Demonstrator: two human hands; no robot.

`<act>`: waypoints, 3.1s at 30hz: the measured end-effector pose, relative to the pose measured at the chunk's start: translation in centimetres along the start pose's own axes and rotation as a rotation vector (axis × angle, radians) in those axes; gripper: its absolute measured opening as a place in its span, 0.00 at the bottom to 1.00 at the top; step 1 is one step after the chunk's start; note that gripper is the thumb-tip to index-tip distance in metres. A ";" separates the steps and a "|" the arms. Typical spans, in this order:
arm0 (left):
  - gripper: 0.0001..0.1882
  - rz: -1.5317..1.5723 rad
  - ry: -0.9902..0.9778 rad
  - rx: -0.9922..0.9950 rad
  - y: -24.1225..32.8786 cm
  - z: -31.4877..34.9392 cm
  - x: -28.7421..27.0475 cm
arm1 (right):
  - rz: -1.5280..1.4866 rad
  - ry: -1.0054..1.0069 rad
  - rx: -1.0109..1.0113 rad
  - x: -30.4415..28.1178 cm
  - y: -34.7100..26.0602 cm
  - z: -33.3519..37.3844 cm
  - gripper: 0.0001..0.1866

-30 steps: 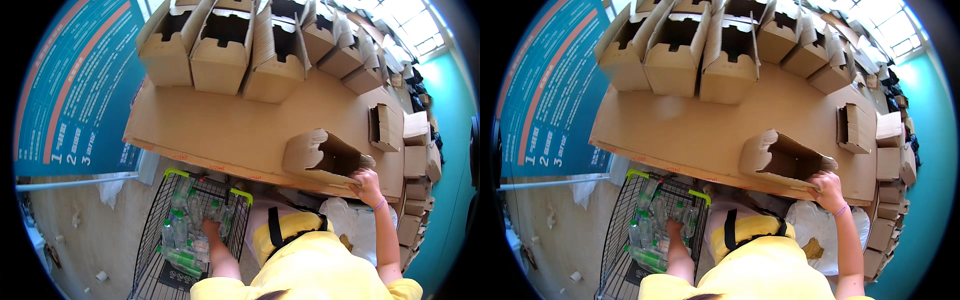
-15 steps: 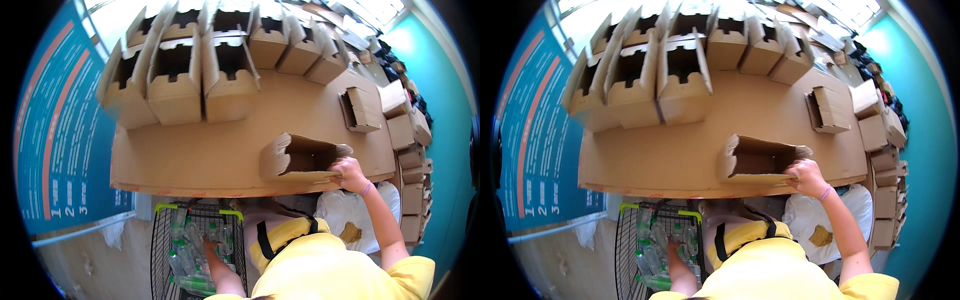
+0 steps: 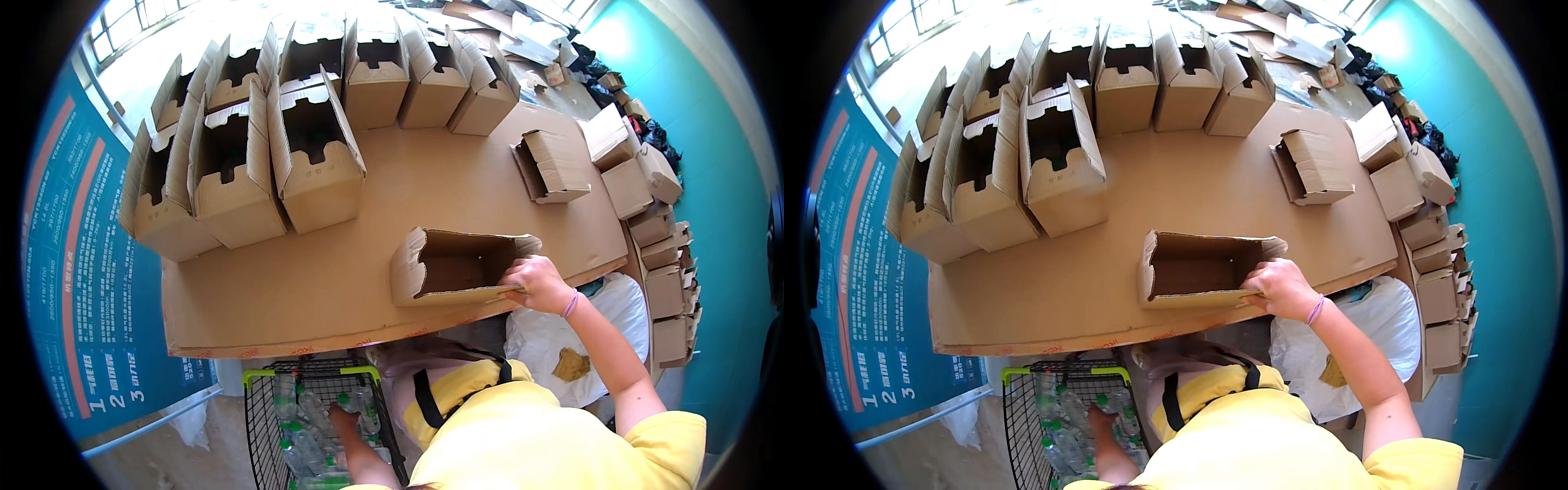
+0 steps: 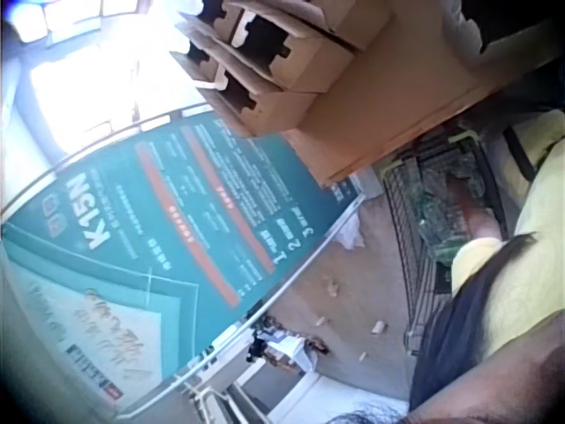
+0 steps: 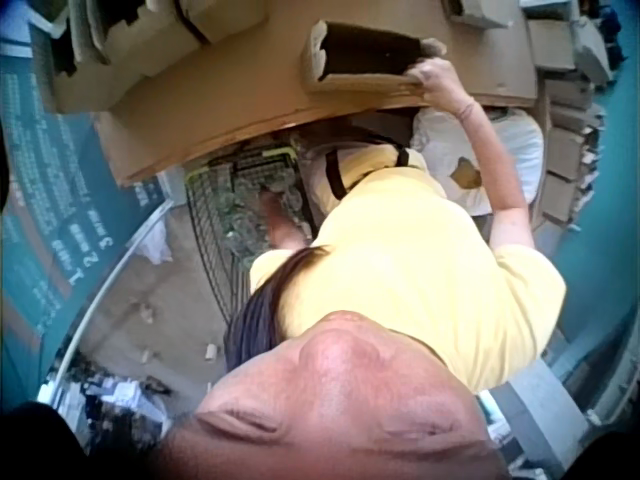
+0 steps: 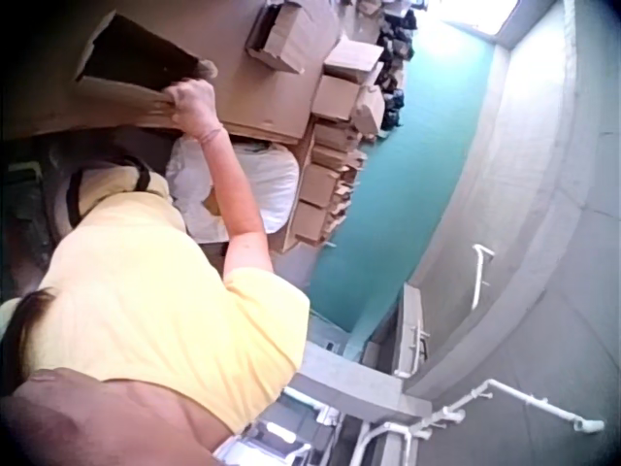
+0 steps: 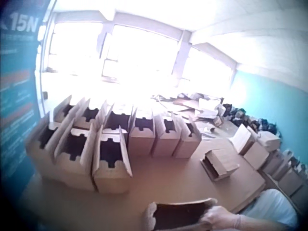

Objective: The person places plastic bottles from a shopping cart into cardboard boxes arranged on a table and closes the box flaps.

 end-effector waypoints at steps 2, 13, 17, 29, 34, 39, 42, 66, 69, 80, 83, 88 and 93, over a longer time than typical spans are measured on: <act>0.54 -0.030 0.149 0.090 -1.0 0.1 0.8 | 0.016 -0.022 -0.025 -0.1 -0.2 -0.4 0.07; 0.38 0.586 0.592 0.076 -5.3 9.4 -10.8 | -0.011 -0.132 -0.153 0.1 0.2 -1.8 0.08; 0.35 0.734 0.812 0.164 -2.4 17.3 -20.0 | -0.034 -0.141 -0.205 0.1 0.7 -2.2 0.08; 0.34 1.178 1.144 1.153 19.4 40.6 -43.0 | -0.062 0.117 -0.369 -1.6 1.7 -0.1 0.08; 0.34 1.232 0.756 1.355 31.0 44.0 -43.3 | -0.111 0.219 -0.361 -1.0 2.3 0.9 0.07; 0.30 1.173 0.639 1.440 36.7 44.8 -41.2 | -0.140 0.235 -0.370 -0.1 2.0 1.4 0.07; 0.30 1.152 0.628 1.442 37.4 45.0 -40.7 | -0.151 0.210 -0.352 -0.2 2.2 1.5 0.07; 0.33 -0.492 0.702 1.245 49.5 26.2 -30.1 | -0.561 0.734 0.730 -1.1 18.6 24.9 0.08; 0.31 -0.534 0.723 1.219 50.8 23.9 -28.7 | -0.531 0.845 0.862 -0.2 21.7 29.9 0.10; 0.28 -0.196 1.064 0.908 49.9 20.0 -25.4 | -0.551 1.273 1.291 2.5 42.4 45.1 0.15; 0.31 -0.089 1.112 0.710 50.0 23.2 -22.5 | -0.106 0.942 1.419 0.8 49.0 48.0 0.15; 0.33 -0.034 1.178 0.467 48.6 24.7 -19.6 | 0.363 0.963 1.149 -10.4 56.1 40.1 0.23; 0.30 -0.136 1.289 0.459 49.6 26.7 -20.2 | 0.134 1.169 1.057 -13.3 68.2 33.3 0.32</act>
Point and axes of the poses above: each hand's wrist, its own z-axis away from the middle knuckle, its own x-axis out of the palm, y = z × x, the point moved 8 cm from there along -z, towards the middle knuckle, and after that the axes turned 11 degrees about -x, right-handed, at the moved point
